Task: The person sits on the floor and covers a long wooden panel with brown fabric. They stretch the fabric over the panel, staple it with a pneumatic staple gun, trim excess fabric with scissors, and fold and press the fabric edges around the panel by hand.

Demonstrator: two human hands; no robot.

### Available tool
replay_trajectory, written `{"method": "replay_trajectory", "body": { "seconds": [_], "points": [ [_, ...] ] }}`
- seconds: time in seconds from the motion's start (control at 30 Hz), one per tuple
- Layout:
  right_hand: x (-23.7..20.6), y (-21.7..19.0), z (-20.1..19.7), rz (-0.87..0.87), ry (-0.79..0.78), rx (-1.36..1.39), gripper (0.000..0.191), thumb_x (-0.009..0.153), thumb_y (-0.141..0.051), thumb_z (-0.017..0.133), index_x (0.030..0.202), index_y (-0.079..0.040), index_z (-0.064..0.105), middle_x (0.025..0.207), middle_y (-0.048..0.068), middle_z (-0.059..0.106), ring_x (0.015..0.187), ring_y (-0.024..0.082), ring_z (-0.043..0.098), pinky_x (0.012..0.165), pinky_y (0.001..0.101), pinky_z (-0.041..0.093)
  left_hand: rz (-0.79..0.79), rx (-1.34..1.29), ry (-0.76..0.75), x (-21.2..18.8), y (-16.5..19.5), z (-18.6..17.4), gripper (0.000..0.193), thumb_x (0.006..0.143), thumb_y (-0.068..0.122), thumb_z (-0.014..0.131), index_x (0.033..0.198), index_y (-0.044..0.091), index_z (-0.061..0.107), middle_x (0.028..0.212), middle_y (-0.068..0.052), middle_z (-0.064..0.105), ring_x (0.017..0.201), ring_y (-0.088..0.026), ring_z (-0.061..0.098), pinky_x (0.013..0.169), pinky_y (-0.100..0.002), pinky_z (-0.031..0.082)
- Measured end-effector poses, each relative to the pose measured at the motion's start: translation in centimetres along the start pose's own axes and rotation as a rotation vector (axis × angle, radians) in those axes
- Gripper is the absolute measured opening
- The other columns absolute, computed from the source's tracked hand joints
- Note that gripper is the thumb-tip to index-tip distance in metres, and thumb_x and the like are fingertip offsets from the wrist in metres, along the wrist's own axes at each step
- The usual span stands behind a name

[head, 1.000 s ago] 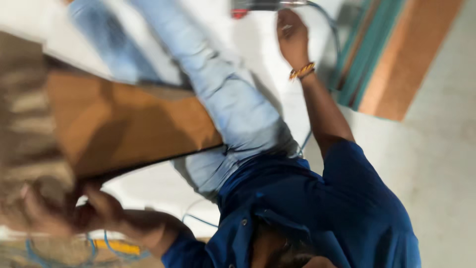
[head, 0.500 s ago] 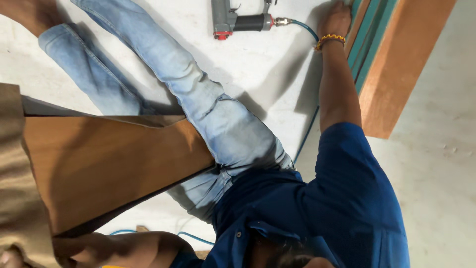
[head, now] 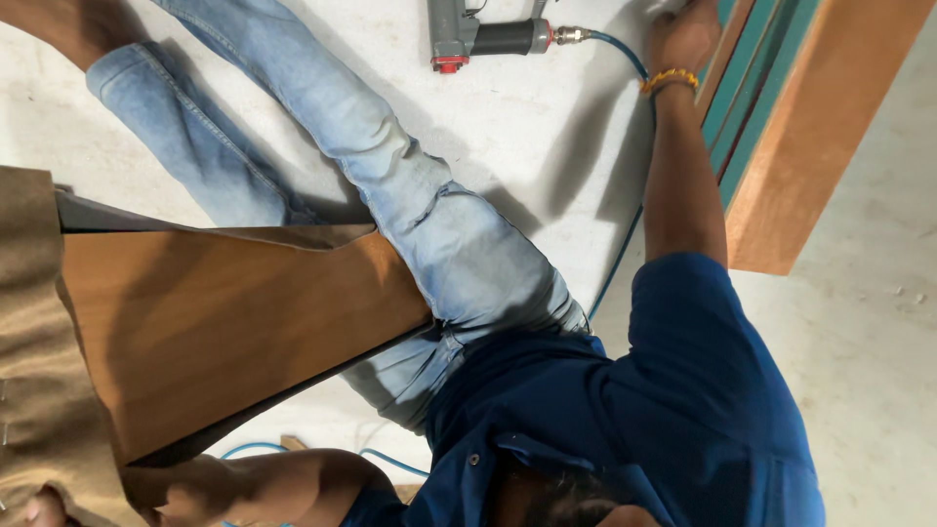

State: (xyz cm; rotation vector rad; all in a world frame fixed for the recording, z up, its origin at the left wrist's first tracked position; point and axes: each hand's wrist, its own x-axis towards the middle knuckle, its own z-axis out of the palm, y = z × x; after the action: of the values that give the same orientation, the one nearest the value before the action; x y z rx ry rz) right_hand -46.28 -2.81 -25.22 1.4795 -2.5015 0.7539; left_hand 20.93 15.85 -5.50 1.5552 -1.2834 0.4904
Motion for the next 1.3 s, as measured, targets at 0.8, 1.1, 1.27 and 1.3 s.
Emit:
{"method": "replay_trajectory", "body": {
  "seconds": [0.8,1.1,1.27,1.3],
  "points": [
    [-2.1,0.6,-2.0,0.068,-0.509,-0.243,0.076,0.076,-0.027,0.083,0.138,0.0,0.047,0.143,0.033,0.047,0.124,0.051,0.048,0.105,0.0505,0.041,0.012,-0.019,0.102,0.0,0.2,0.1,0.037,0.095,0.013,0.086,0.114,-0.011,0.067,0.11,-0.021,0.066,0.103,-0.034,0.066,0.096,-0.05,0.055],
    [1.1,-1.7,-4.1,0.033,-0.844,-0.46,0.1,0.053,-0.039,0.098,0.134,0.004,0.056,0.141,0.024,0.051,0.129,0.05,0.045,0.106,0.0537,0.042,0.099,-0.079,-0.076,3.3,3.4,0.2,0.036,0.095,0.012,0.081,0.123,-0.002,0.062,0.127,-0.02,0.06,0.137,-0.046,0.047,0.117,-0.071,0.037],
    [0.5,-1.0,-5.8,-0.128,-0.852,-0.379,0.092,0.049,-0.042,0.1,0.123,0.002,0.065,0.137,0.023,0.055,0.126,0.053,0.046,0.103,0.0531,0.044,0.095,-0.092,-0.142,3.3,4.1,0.0,0.041,0.096,0.022,0.069,0.132,0.002,0.064,0.14,-0.017,0.059,0.148,-0.041,0.044,0.121,-0.065,0.035],
    [0.5,-0.5,-6.2,-0.166,-0.871,-0.355,0.088,0.051,-0.042,0.099,0.12,0.001,0.067,0.137,0.023,0.057,0.127,0.051,0.047,0.106,0.0518,0.045,0.08,-0.081,-0.144,3.2,4.1,-0.1,0.041,0.097,0.023,0.07,0.13,0.001,0.064,0.139,-0.019,0.058,0.146,-0.043,0.043,0.121,-0.068,0.034]
  ]
}}
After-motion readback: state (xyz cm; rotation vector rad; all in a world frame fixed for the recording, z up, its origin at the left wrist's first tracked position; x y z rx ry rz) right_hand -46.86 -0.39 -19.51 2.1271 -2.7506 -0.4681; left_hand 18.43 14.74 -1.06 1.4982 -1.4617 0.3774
